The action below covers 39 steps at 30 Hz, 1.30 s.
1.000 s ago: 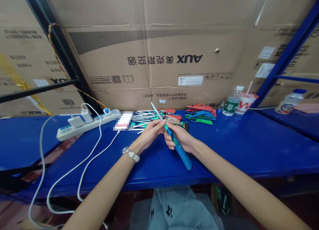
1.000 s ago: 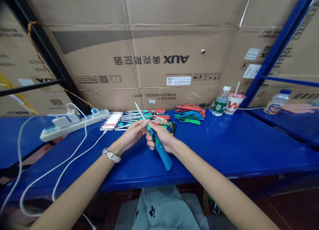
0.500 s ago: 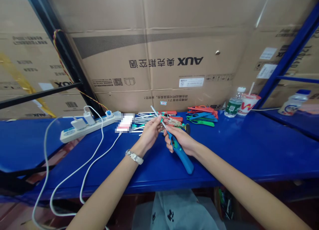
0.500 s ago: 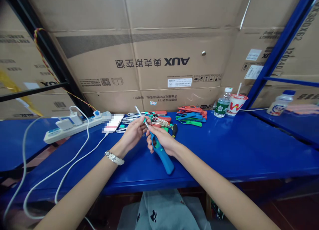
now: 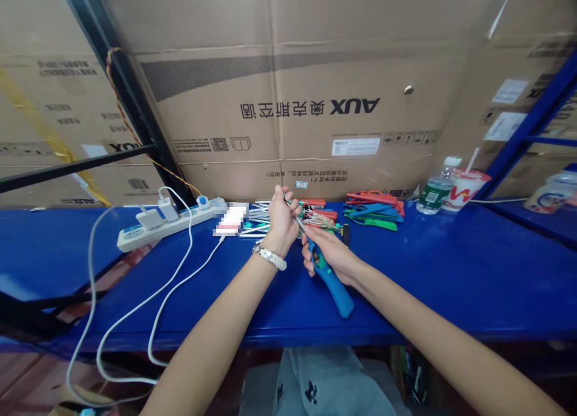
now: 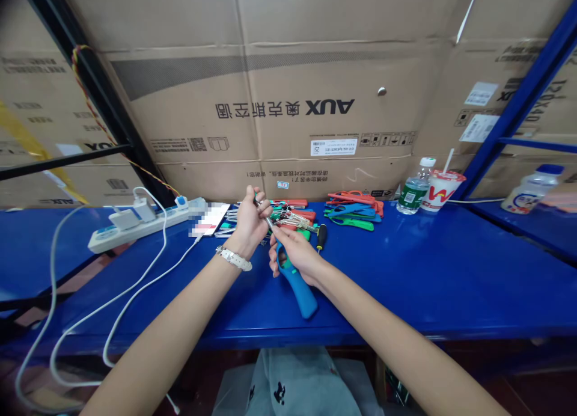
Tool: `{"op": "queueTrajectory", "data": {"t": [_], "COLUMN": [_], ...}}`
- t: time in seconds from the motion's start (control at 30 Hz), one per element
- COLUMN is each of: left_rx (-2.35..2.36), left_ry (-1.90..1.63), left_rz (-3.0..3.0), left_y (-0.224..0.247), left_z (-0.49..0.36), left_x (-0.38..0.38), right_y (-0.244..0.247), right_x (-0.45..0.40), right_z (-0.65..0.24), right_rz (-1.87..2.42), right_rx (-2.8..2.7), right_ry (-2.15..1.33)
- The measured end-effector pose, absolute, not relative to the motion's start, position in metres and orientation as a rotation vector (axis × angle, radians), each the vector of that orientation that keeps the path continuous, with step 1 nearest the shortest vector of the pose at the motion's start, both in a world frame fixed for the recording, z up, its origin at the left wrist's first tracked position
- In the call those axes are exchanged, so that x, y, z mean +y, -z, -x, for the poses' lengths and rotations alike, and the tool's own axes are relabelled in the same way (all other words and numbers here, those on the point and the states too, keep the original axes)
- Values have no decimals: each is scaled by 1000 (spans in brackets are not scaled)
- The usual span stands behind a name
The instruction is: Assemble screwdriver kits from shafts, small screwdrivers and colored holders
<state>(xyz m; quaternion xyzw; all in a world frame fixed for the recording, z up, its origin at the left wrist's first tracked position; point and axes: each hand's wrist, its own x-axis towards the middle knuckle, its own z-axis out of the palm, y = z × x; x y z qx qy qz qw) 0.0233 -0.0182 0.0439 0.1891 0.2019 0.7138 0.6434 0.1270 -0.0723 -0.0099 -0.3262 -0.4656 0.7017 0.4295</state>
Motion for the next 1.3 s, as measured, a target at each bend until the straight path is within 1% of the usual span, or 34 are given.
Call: {"op": "queueTrajectory", "data": {"t": [0.1,0.23,0.3,0.5,0.6,0.7,0.87,0.97,1.03,1.3], "left_rx": [436,447,468,547,558,624,961,1228,1346,1365], "left_ry": [-1592,-1345,-1304,-1598,-1573,-1516,-1520,-1399,-1317,-1249], "left_rz": [-443,-435,-392,-458,-608,-801,-1198,-1709,-1910,-1955], "left_y": [-42,-38,-37,-38,-39,-38,-22,-5,5,22], "left_z": [-20,-10,-6,-13,-9,11,60,75,79,84], "left_x": [-17,-12,-9,-6,-2,6,17,19,22,34], "right_y": [9,9,11,14,12,8,2,0,0,-1], "right_x": [-73,-73,-72,-72,-73,-74,-72,-70,-68,-48], "right_z": [-128,-131,-130,-122,-124,-130,-137,-135,-133,-128], "right_rz": [839,903,930,893,882,900,911,929,948,978], "right_rx": [-1159,-1127,-1124,-1189,-1182,-1145,-1065,-1063,-1071,-1127], "right_ry": [-1736,-1739,-1738,-1719,-1713,-1721,-1690,-1691,-1698,-1690]}}
